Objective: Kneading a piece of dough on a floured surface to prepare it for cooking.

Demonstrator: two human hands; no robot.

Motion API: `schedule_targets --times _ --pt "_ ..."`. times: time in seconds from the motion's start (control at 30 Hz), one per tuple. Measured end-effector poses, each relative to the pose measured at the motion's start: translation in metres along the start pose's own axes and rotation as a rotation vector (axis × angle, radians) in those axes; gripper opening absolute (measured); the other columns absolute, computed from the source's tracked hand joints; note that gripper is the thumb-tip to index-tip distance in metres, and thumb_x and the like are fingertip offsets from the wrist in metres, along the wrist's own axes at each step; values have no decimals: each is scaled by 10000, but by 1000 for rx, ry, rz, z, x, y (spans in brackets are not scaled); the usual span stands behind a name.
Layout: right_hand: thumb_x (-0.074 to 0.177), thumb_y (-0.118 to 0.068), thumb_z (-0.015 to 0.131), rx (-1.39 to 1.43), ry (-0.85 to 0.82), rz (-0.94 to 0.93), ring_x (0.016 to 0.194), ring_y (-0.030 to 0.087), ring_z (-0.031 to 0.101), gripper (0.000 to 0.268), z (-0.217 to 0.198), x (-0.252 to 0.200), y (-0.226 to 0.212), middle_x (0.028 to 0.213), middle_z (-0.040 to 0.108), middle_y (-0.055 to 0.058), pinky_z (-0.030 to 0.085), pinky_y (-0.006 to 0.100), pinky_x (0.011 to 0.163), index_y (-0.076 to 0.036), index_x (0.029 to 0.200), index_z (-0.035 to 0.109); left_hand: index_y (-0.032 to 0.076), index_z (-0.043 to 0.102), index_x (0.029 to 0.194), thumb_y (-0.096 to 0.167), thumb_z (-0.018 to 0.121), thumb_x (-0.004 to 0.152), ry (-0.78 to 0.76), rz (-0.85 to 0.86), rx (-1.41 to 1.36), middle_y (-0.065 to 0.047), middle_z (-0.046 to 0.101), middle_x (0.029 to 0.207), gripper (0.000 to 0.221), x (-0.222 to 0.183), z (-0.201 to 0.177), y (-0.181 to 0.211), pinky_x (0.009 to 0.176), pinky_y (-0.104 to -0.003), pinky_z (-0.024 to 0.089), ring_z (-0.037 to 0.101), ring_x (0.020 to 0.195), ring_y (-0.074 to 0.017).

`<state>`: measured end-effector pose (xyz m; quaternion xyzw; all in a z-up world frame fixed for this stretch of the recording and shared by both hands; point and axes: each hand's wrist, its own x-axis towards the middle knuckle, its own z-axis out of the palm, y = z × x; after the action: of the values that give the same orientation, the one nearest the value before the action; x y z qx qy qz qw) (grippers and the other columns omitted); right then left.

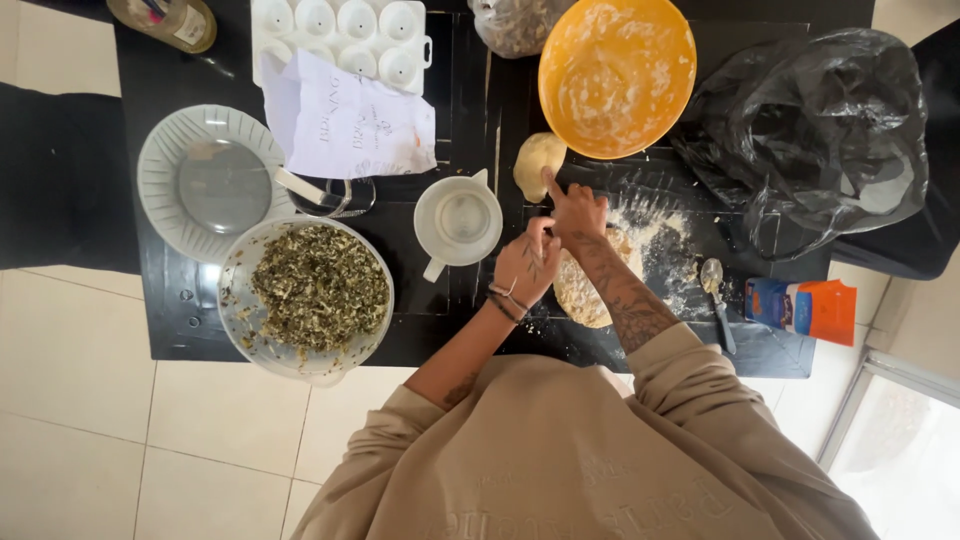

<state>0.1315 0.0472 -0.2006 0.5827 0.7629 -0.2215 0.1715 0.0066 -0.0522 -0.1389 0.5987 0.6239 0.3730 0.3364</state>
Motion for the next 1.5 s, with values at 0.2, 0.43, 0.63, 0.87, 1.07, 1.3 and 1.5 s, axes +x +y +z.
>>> schedule_targets --times 0.2,0.43,0.63,0.87,1.07,1.3,1.5 --pt "958 -159 604 -91 -104 105 1275 376 530 848 7 25 2 1337 580 185 346 641 1017 -335 1666 171 80 599 1197 222 622 973 -87 -121 -14 -113 723 807 267 -11 10 -25 613 -400 575 714 715 -315" --pt "971 -145 630 595 295 -89 1057 338 664 558 -2 -16 57 1167 661 175 534 429 925 -237 1517 556 22 613 1164 211 666 936 -108 -235 -111 -136 763 898 301 -17 15 -42 678 -357 603 765 792 -269" --pt "946 -151 712 681 502 67 1034 275 730 398 4 -88 101 1169 712 144 577 374 855 -145 1344 688 48 622 1192 200 664 968 -141 -118 -98 -163 751 1096 274 -35 60 -97 874 -374 597 737 1003 -286" --pt "857 -339 839 751 190 167 1256 316 603 710 24 -101 109 1390 613 187 476 413 1035 -72 1444 543 62 523 1396 353 764 889 -142 201 112 -238 620 1289 632 -7 105 -112 1013 -488 446 566 1188 -403" --pt "725 -289 929 734 97 190 1177 314 632 762 24 -95 103 1315 628 188 525 406 987 -62 1374 603 89 583 1339 534 840 773 -450 -5 166 -164 679 1158 765 22 138 -106 973 -462 505 633 1080 -354" --pt "829 -214 852 715 213 180 873 202 754 401 70 -127 121 1082 748 110 615 328 755 -58 1162 693 140 686 1178 595 789 816 -525 9 179 -84 712 1095 590 -13 126 -90 905 -379 579 690 997 -238" --pt "754 -178 911 548 326 -317 830 225 726 381 42 -154 113 1020 744 166 616 339 693 -40 1061 732 142 734 945 496 831 761 -253 244 173 -89 702 1014 411 -42 125 -68 844 -380 554 670 921 -243"
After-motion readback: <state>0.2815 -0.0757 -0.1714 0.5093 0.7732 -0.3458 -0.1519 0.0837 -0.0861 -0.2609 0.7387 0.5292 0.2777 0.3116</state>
